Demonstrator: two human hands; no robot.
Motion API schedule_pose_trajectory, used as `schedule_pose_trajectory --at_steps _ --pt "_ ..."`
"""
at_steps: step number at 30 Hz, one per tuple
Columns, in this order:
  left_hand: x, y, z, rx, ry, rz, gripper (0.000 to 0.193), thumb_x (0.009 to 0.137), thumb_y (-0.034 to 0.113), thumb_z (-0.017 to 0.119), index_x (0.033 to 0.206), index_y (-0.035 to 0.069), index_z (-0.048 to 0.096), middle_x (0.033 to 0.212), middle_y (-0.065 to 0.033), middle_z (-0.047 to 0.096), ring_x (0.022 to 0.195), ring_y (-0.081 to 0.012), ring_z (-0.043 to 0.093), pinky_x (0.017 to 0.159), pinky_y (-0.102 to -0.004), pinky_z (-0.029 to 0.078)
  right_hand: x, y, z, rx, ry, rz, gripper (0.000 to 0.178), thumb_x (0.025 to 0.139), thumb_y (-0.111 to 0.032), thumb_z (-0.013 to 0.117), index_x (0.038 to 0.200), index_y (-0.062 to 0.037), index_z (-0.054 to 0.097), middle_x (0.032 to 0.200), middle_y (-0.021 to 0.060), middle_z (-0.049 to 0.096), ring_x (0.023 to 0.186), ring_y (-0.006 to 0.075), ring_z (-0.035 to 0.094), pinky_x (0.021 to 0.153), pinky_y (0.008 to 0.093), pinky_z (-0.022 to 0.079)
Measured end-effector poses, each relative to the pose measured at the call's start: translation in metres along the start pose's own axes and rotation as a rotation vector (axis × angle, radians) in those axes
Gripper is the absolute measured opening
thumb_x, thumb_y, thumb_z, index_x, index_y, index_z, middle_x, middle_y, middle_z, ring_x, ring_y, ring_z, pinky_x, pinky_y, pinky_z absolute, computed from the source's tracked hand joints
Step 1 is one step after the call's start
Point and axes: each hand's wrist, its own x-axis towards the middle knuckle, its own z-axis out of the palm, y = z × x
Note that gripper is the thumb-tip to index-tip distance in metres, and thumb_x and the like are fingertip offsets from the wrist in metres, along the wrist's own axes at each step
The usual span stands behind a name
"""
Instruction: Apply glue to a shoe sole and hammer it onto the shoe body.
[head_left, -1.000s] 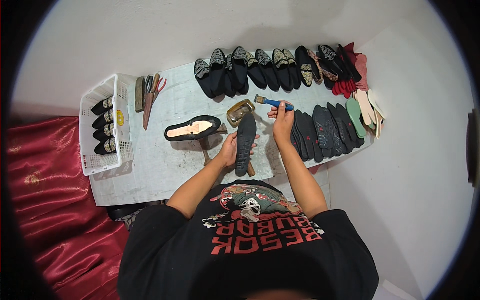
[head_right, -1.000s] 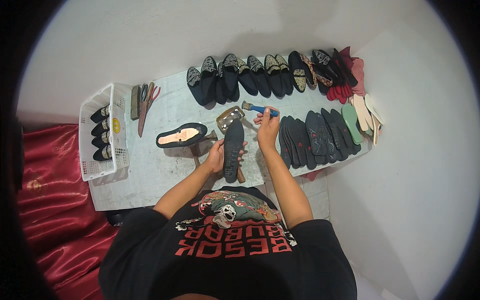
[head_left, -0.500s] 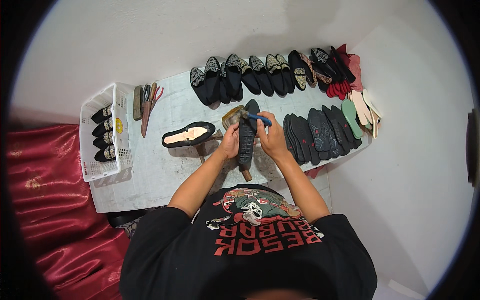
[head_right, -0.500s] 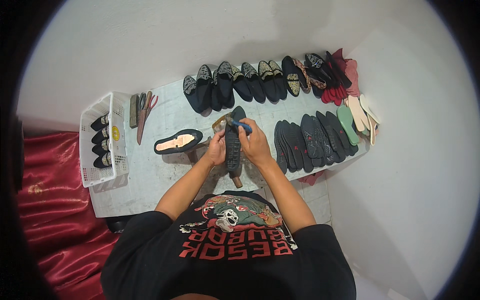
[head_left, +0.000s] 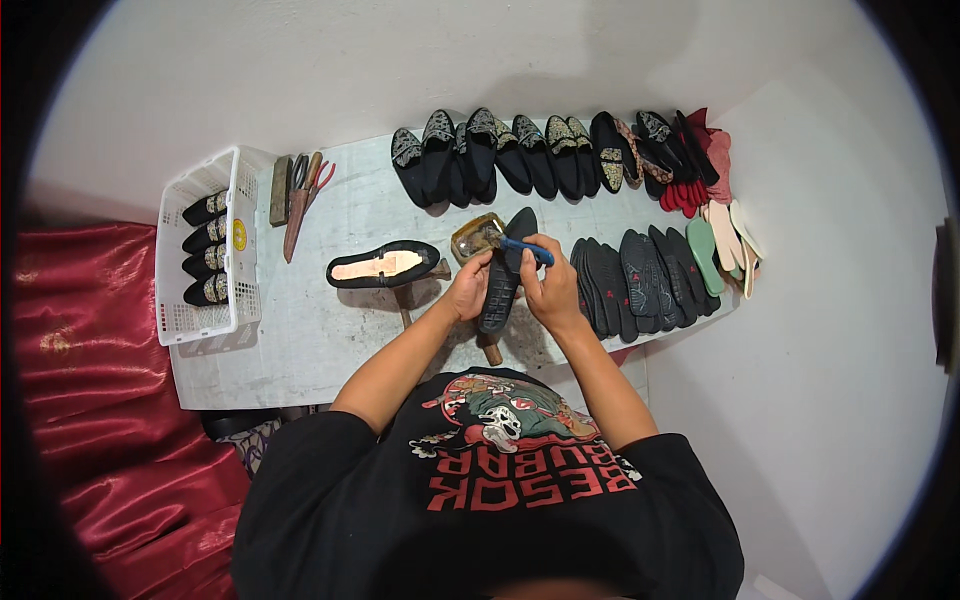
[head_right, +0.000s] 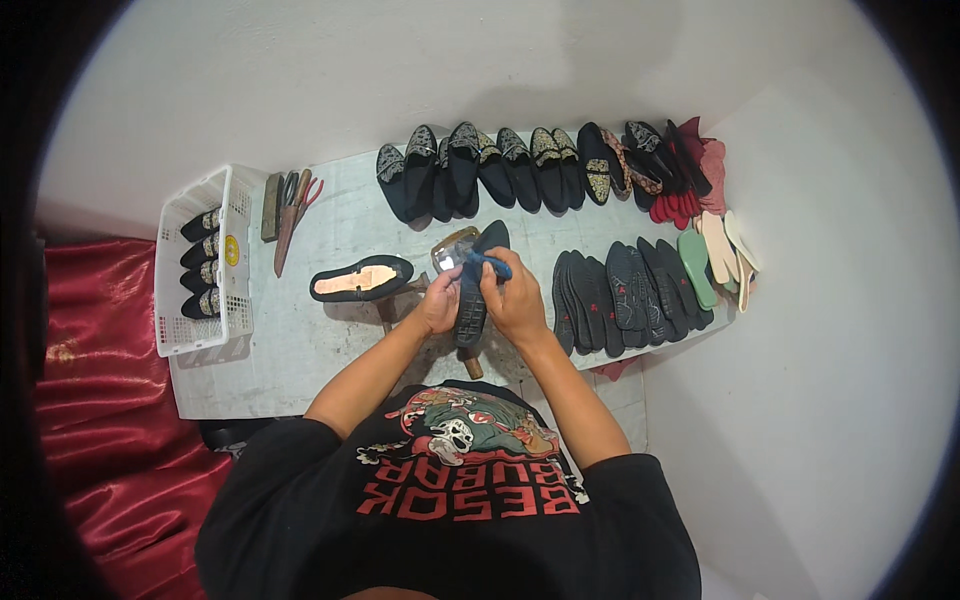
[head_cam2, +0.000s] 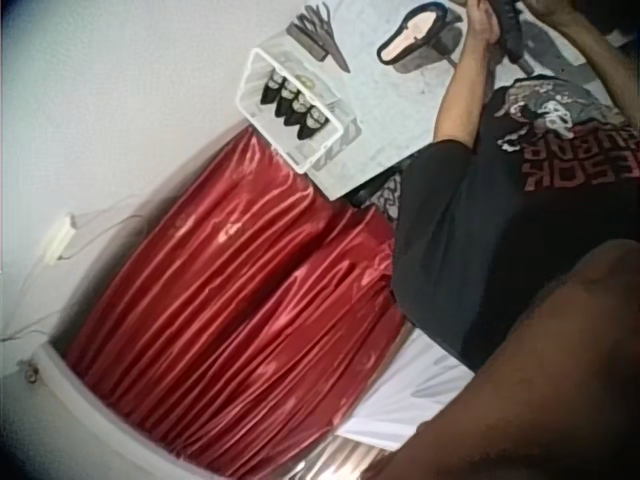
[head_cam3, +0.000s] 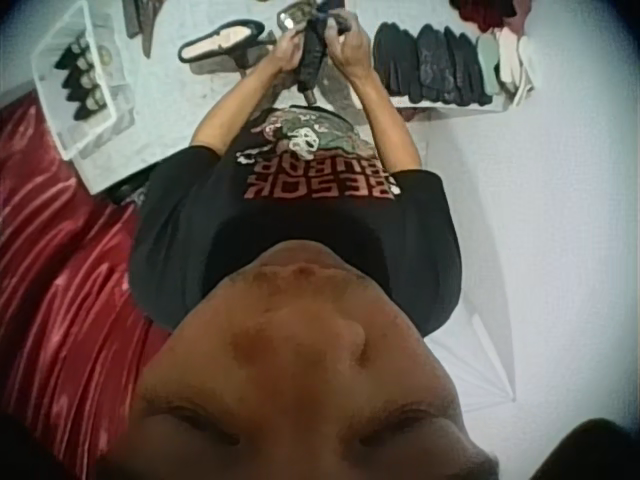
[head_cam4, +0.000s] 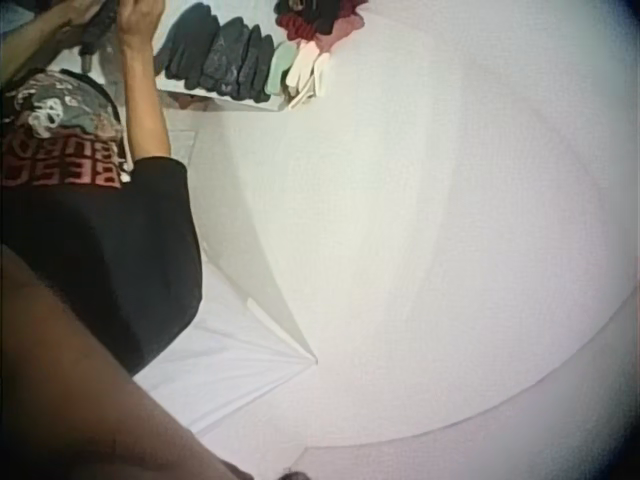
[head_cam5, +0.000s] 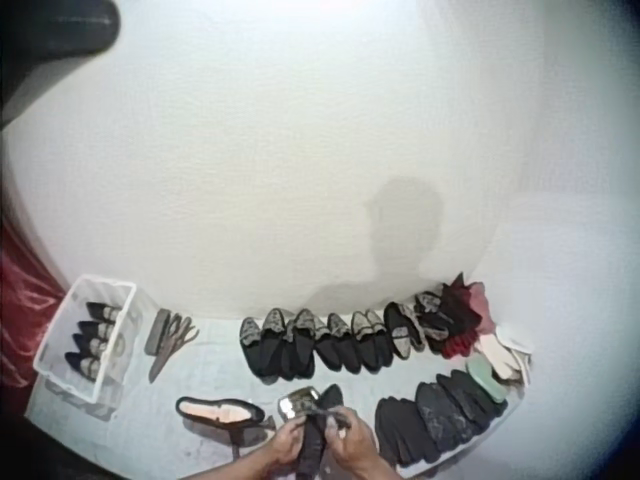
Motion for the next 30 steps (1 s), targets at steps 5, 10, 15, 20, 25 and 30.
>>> schedule_pose_trajectory --at_steps 5,10,15,20,25,30 --pt "-0.004 0.010 0.010 0.013 -0.044 0.020 0.059 0.105 0.045 0.029 0.135 0.002 0.055 0.121 -0.0157 0.069 0.108 -0.0306 0.067 0.094 -0.0452 0.055 0.011 0.002 -0.003 0.065 0.120 0.071 0.023 0.100 -0.017 0.059 0.114 0.0020 0.057 0.089 0.0168 0.066 0.060 0.0234 0.066 0.057 0.0331 0.053" --pt "0.001 0.010 0.006 -0.026 -0.110 0.034 0.059 0.106 0.044 0.027 0.135 0.002 0.055 0.123 -0.0155 0.068 0.109 -0.0307 0.067 0.093 -0.0459 0.055 0.016 0.006 -0.004 -0.041 0.058 -0.026 0.023 0.100 -0.017 0.059 0.113 0.0014 0.058 0.083 0.0150 0.065 0.059 0.0221 0.066 0.057 0.0330 0.052" --pt "0.006 0.011 0.004 -0.021 -0.055 0.016 0.058 0.106 0.043 0.027 0.137 0.003 0.054 0.123 -0.0147 0.068 0.110 -0.0314 0.067 0.091 -0.0451 0.057 0.014 0.007 -0.010 -0.041 0.025 -0.025 0.021 0.100 -0.015 0.058 0.112 0.0018 0.058 0.082 0.0145 0.066 0.065 0.0249 0.067 0.060 0.0351 0.052" --pt "0.004 0.008 0.012 0.042 -0.076 -0.017 0.057 0.106 0.042 0.026 0.137 0.003 0.054 0.121 -0.0145 0.069 0.109 -0.0314 0.067 0.091 -0.0436 0.057 0.037 0.016 -0.016 -0.070 0.175 0.008 0.019 0.101 -0.015 0.057 0.111 0.0006 0.057 0.080 0.0146 0.066 0.063 0.0238 0.067 0.057 0.0335 0.051" --pt "0.003 0.011 0.008 -0.088 -0.037 0.012 0.059 0.106 0.043 0.025 0.137 0.002 0.055 0.119 -0.0170 0.069 0.107 -0.0324 0.067 0.091 -0.0432 0.056 0.007 0.000 0.000 -0.017 0.012 -0.052 0.021 0.100 -0.017 0.058 0.112 0.0006 0.057 0.083 0.0157 0.065 0.067 0.0253 0.067 0.061 0.0343 0.052" --pt "-0.004 0.017 0.021 0.022 -0.118 -0.036 0.059 0.106 0.045 0.027 0.137 0.002 0.055 0.117 -0.0194 0.069 0.105 -0.0305 0.068 0.092 -0.0432 0.056 0.039 0.007 -0.022 -0.068 0.129 -0.007 0.020 0.100 -0.017 0.058 0.111 -0.0003 0.056 0.080 0.0147 0.064 0.064 0.0252 0.065 0.059 0.0355 0.050"
